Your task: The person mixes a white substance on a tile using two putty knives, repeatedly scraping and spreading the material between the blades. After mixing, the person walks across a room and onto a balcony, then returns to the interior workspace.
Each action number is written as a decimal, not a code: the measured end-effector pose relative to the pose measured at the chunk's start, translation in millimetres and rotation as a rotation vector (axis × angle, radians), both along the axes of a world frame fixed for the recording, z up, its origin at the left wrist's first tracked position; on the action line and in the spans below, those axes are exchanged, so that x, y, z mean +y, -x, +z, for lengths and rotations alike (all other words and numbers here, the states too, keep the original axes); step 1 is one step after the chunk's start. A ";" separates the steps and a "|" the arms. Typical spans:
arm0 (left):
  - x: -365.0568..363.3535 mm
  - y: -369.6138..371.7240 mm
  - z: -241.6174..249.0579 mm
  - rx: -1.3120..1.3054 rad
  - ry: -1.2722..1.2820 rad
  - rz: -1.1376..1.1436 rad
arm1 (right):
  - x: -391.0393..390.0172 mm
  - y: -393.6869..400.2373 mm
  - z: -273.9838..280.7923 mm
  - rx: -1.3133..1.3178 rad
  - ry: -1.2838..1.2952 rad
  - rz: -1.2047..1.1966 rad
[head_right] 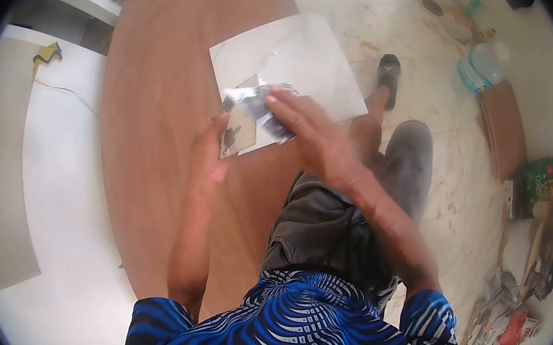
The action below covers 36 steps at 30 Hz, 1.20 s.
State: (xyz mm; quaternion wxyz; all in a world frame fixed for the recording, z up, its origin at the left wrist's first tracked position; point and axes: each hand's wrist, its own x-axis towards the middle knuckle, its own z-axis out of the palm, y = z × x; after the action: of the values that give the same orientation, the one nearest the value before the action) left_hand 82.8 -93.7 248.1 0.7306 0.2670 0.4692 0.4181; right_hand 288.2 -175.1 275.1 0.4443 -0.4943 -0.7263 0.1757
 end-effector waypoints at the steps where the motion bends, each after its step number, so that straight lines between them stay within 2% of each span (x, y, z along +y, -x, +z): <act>1: -2.1 -5.0 1.2 -0.053 -0.001 0.007 | 2.2 6.6 -2.5 -0.033 -0.094 0.032; 4: -6.4 -10.5 2.1 -0.164 -0.019 0.016 | 4.3 19.0 -3.6 -0.164 -0.238 0.134; 5: -6.3 -8.5 -0.6 -0.170 -0.034 0.010 | 1.6 19.9 -2.3 -0.242 -0.213 0.170; 8: 1.0 2.0 -5.6 -0.090 -0.027 -0.029 | -0.2 2.9 -29.1 -0.264 -0.153 0.162; 11: 0.4 13.1 -8.2 -0.099 0.028 -0.038 | 1.3 -32.6 -59.1 -0.420 -0.127 0.094; 13: 0.6 14.6 2.3 -0.028 -0.049 -0.019 | 1.9 -45.3 -66.6 -0.448 -0.098 0.043; 16: 3.2 19.5 -0.2 0.007 -0.089 -0.002 | -10.2 -44.9 -56.5 -0.184 0.106 -0.147; 19: 6.9 18.8 -3.5 0.020 -0.106 -0.011 | -14.9 -35.1 -11.9 0.279 0.460 -0.295; 22: 4.9 19.6 -15.7 0.006 -0.074 -0.068 | -4.3 -29.9 -16.9 0.853 0.624 -0.301; 25: -8.3 8.4 -20.5 -0.032 -0.005 -0.100 | 12.3 -19.4 -25.9 1.171 0.698 -0.289; 31: -22.0 -7.0 -27.7 -0.133 0.087 -0.171 | 37.8 -0.4 -49.2 1.281 0.768 -0.375; 34: -19.6 -7.0 -31.6 -0.121 0.091 -0.201 | 35.9 0.8 -70.6 1.021 0.804 -0.336; 36: -10.5 1.8 -42.2 -0.080 0.081 -0.209 | 26.3 4.1 -67.3 0.979 0.891 -0.308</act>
State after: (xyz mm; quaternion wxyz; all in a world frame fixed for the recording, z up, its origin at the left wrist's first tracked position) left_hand 81.1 -104.1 205.9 0.7986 0.2678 0.4258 0.3306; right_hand 284.1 -148.8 207.8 0.4959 -0.5913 -0.2211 0.5963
